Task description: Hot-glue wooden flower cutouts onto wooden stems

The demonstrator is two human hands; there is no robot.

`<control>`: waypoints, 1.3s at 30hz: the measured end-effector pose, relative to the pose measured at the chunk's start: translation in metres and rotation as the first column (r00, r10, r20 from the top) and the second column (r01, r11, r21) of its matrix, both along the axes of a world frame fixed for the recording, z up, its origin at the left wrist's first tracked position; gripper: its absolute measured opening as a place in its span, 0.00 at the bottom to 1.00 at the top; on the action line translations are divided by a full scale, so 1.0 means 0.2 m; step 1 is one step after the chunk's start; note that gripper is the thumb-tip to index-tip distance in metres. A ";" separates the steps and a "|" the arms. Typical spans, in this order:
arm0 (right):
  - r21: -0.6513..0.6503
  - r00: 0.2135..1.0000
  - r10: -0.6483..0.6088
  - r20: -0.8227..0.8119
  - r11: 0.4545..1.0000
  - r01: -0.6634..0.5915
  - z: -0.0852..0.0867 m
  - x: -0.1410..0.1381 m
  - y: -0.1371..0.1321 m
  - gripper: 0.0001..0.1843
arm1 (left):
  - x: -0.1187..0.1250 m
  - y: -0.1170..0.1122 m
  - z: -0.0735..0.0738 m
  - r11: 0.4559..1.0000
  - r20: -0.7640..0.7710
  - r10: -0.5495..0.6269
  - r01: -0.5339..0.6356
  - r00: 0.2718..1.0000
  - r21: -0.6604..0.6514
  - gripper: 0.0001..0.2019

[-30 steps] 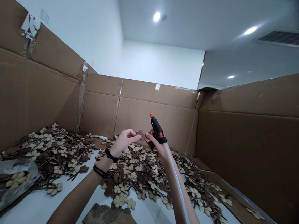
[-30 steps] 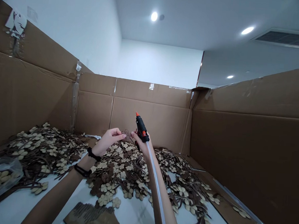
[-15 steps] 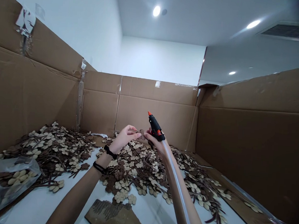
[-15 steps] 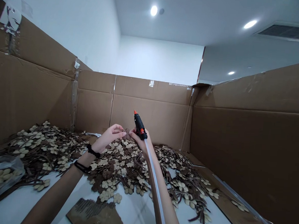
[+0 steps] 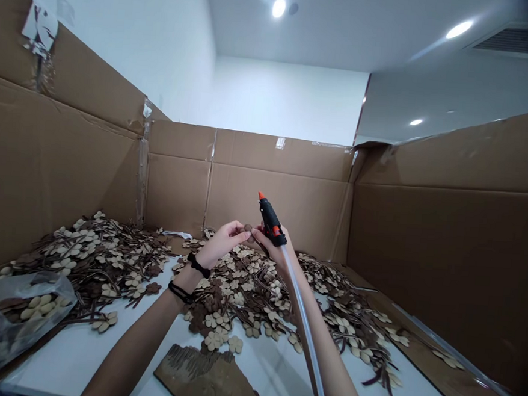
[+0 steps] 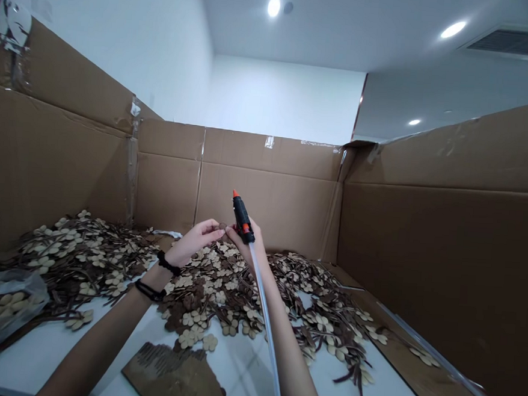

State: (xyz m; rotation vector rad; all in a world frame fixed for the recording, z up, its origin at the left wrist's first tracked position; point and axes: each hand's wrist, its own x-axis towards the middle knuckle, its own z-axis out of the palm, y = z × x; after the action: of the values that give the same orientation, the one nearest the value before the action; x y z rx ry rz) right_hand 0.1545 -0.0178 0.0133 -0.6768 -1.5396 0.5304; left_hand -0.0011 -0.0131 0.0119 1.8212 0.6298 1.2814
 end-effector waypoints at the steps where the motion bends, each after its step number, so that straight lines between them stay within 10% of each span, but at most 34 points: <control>1: 0.004 1.000 -0.005 0.003 1.000 0.005 0.00 0.00 0.00 0.17 | 0.00 0.01 0.00 1.000 0.006 0.004 -0.004 1.000 0.006 0.16; 22: 0.079 0.995 -0.089 0.036 0.993 0.086 -0.01 0.01 0.03 0.14 | -0.03 0.11 -0.04 0.992 -0.028 0.083 -0.080 0.996 0.093 0.17; 29: -0.011 0.962 -0.219 -0.163 0.975 0.220 0.01 0.12 0.04 0.17 | -0.35 0.28 -0.06 0.949 -0.362 0.312 -0.307 0.878 0.074 0.12; 31: -0.003 0.958 -0.204 -0.201 0.978 0.207 0.03 0.16 0.04 0.16 | -0.50 0.32 -0.07 0.912 -0.008 0.410 -0.410 0.912 -0.032 0.18; 34: 0.048 0.954 -0.170 -0.248 0.981 0.188 0.05 0.20 0.02 0.14 | -0.69 0.38 -0.10 0.881 0.456 0.461 -0.333 0.762 -0.335 0.35; 37: 0.053 0.946 -0.167 -0.277 0.981 0.188 0.07 0.23 0.00 0.14 | -0.71 0.42 -0.12 0.831 0.429 0.489 -0.257 0.760 -0.493 0.41; 39: 0.051 0.945 -0.175 -0.275 0.979 0.197 0.07 0.23 -0.01 0.15 | -0.61 0.43 -0.13 0.865 0.262 0.445 -0.336 0.857 -0.372 0.37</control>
State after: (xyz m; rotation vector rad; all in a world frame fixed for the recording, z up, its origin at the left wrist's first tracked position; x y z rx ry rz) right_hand 0.2003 -0.0199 0.0273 -0.6534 -1.2210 0.3989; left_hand -0.1232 0.0727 -0.0141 1.2010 0.9860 1.6147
